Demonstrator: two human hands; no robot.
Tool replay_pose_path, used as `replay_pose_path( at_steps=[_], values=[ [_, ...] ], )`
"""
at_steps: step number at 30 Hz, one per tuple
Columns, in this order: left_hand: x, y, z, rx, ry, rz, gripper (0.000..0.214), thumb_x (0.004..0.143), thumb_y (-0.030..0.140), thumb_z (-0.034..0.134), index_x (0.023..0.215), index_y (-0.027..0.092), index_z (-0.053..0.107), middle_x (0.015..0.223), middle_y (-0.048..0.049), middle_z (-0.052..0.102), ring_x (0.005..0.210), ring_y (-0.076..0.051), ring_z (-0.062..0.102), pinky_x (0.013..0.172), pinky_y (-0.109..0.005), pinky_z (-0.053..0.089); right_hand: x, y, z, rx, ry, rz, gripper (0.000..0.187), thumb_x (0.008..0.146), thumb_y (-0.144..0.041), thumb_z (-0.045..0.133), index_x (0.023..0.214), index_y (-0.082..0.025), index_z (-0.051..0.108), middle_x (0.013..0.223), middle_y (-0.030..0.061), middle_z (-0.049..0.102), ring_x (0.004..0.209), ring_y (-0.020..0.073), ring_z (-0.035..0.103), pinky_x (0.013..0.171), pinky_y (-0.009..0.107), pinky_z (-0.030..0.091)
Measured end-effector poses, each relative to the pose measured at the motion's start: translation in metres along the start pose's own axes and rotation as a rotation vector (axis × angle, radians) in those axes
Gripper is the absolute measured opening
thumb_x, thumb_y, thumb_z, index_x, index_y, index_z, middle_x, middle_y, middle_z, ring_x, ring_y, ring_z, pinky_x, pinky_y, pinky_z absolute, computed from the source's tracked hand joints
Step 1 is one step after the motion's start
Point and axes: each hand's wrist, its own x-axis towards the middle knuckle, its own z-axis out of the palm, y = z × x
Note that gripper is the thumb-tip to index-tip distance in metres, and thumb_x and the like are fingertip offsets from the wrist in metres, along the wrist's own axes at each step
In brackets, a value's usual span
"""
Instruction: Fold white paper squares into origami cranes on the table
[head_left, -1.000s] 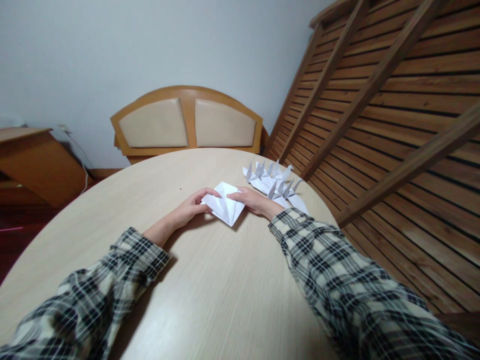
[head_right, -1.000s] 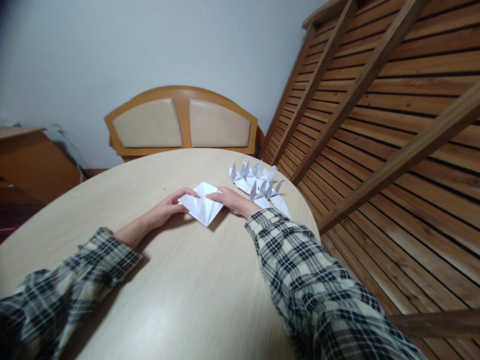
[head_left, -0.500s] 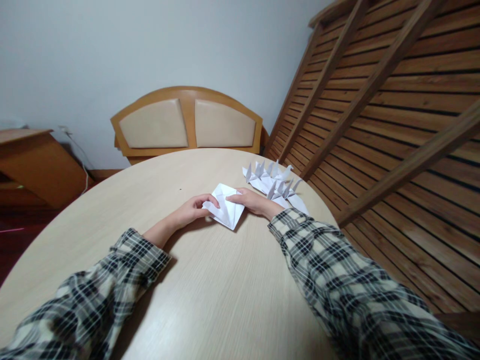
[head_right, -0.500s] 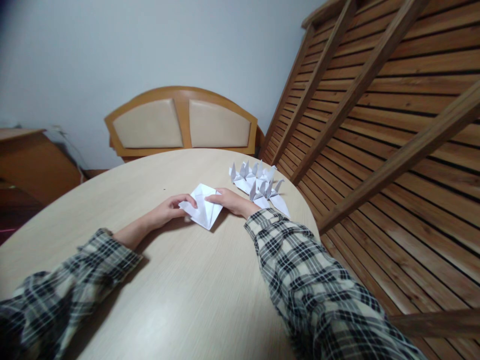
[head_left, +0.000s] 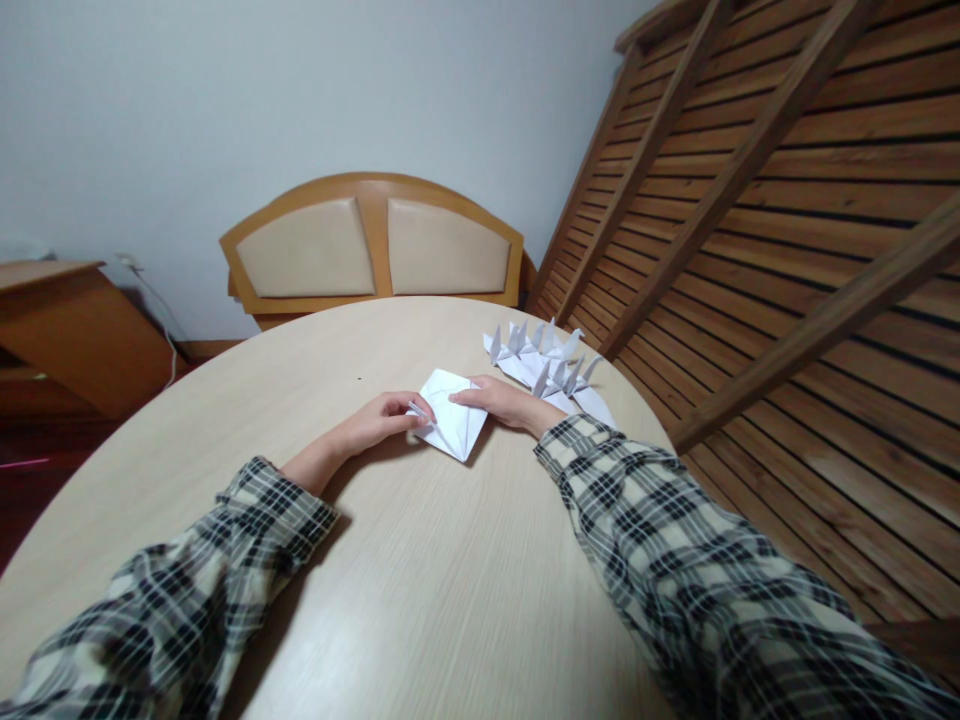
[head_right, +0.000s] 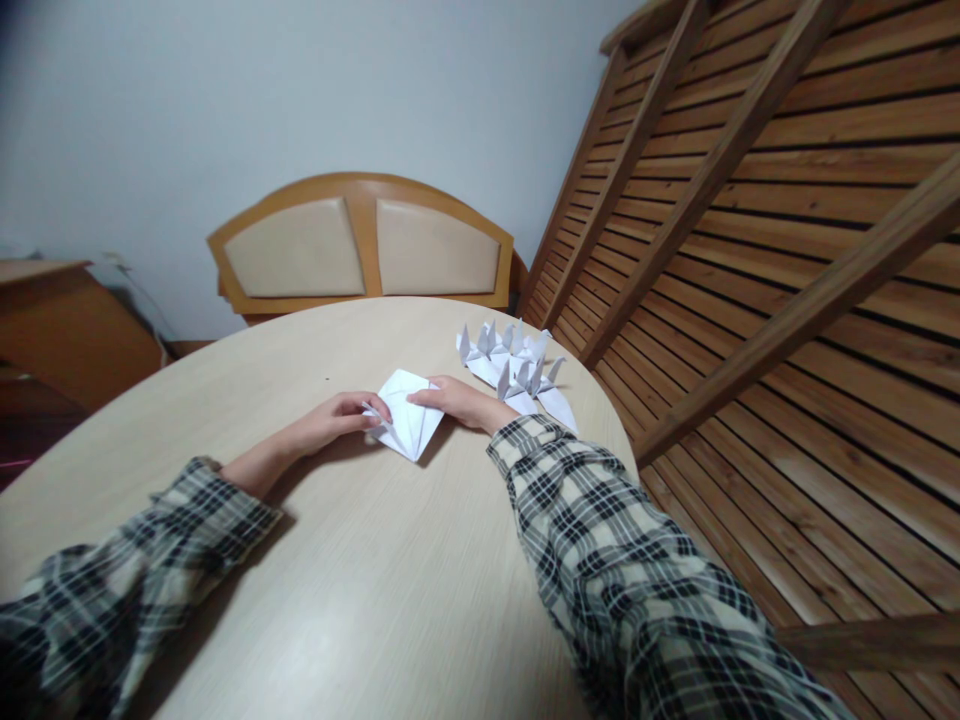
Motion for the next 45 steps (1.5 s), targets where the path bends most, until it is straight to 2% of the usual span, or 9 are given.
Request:
replay_pose_path(
  at_steps=[4,8,12,16,25,30,34,39,45],
  values=[
    [0.001,-0.004,0.004,-0.054,0.026,-0.022,0.025,0.081,0.037,0.067,0.086,0.012,0.064,0.076,-0.0029,0.060,0.069,-0.013,0.051,0.067,-0.027,0.039,-0.002,-0.002,0.001,-0.029,0.008,-0.009,0.025,0.077,-0.030,0.072,0.092,-0.012,0.068,0.082,0.0064,0.070,0.069,0.0136,0.059,0.062,0.024,0.045],
    [0.002,-0.007,0.008,-0.118,0.106,0.001,0.028,0.080,0.037,0.069,0.090,0.013,0.058,0.080,-0.0029,0.059,0.070,-0.013,0.052,0.064,-0.026,0.038,-0.003,-0.004,0.004,-0.056,-0.004,0.000,0.023,0.078,-0.031,0.071,0.091,-0.012,0.067,0.082,0.0060,0.069,0.069,0.0135,0.059,0.063,0.024,0.045],
    [0.002,-0.004,0.011,-0.130,0.170,0.004,0.035,0.078,0.036,0.073,0.096,0.017,0.051,0.074,0.0009,0.055,0.064,-0.011,0.050,0.056,-0.023,0.035,-0.004,-0.005,0.007,-0.099,0.002,0.009,0.020,0.079,-0.030,0.070,0.088,-0.012,0.067,0.079,0.0042,0.068,0.067,0.0120,0.057,0.060,0.022,0.043],
    [0.000,0.001,0.013,-0.110,0.199,-0.012,0.040,0.078,0.036,0.073,0.102,0.019,0.046,0.068,0.0033,0.054,0.058,-0.010,0.047,0.051,-0.022,0.031,-0.004,-0.005,0.008,-0.101,-0.012,0.009,0.023,0.080,-0.030,0.069,0.094,-0.012,0.067,0.083,0.0052,0.069,0.069,0.0122,0.058,0.062,0.023,0.045],
    [-0.001,0.004,0.015,-0.115,0.304,-0.038,0.065,0.074,0.032,0.075,0.126,0.018,0.040,0.072,0.0023,0.056,0.060,-0.013,0.054,0.052,-0.023,0.038,-0.002,-0.001,0.011,-0.079,-0.089,-0.017,0.034,0.082,-0.033,0.070,0.105,-0.009,0.066,0.090,0.0084,0.070,0.073,0.0134,0.063,0.067,0.024,0.050],
    [0.001,0.002,0.015,-0.097,0.314,-0.056,0.065,0.074,0.031,0.075,0.128,0.016,0.041,0.075,0.0007,0.058,0.062,-0.014,0.055,0.054,-0.024,0.039,-0.002,0.001,0.010,-0.146,-0.086,-0.057,0.035,0.082,-0.037,0.069,0.104,-0.010,0.066,0.091,0.0082,0.071,0.075,0.0144,0.063,0.069,0.026,0.051],
    [0.001,0.001,0.015,-0.094,0.311,-0.057,0.067,0.074,0.030,0.074,0.130,0.017,0.039,0.073,0.0013,0.057,0.061,-0.014,0.056,0.053,-0.024,0.039,-0.002,-0.001,0.013,-0.154,-0.062,-0.064,0.035,0.080,-0.039,0.070,0.100,-0.010,0.067,0.088,0.0078,0.071,0.073,0.0142,0.063,0.067,0.026,0.050],
    [0.002,0.000,0.015,-0.093,0.285,-0.046,0.069,0.074,0.030,0.073,0.131,0.017,0.037,0.082,-0.0023,0.061,0.067,-0.015,0.058,0.057,-0.025,0.042,0.001,-0.001,0.018,-0.127,-0.002,-0.035,0.036,0.077,-0.040,0.072,0.099,-0.011,0.068,0.083,0.0075,0.070,0.067,0.0137,0.061,0.058,0.023,0.047],
    [0.001,0.002,0.016,-0.074,0.280,-0.052,0.066,0.076,0.032,0.073,0.130,0.016,0.039,0.087,-0.0050,0.062,0.071,-0.016,0.059,0.059,-0.026,0.043,0.002,0.001,0.024,-0.130,0.110,-0.049,0.026,0.077,-0.033,0.071,0.091,-0.011,0.069,0.076,0.0055,0.067,0.061,0.0120,0.058,0.054,0.023,0.043]
  ],
)
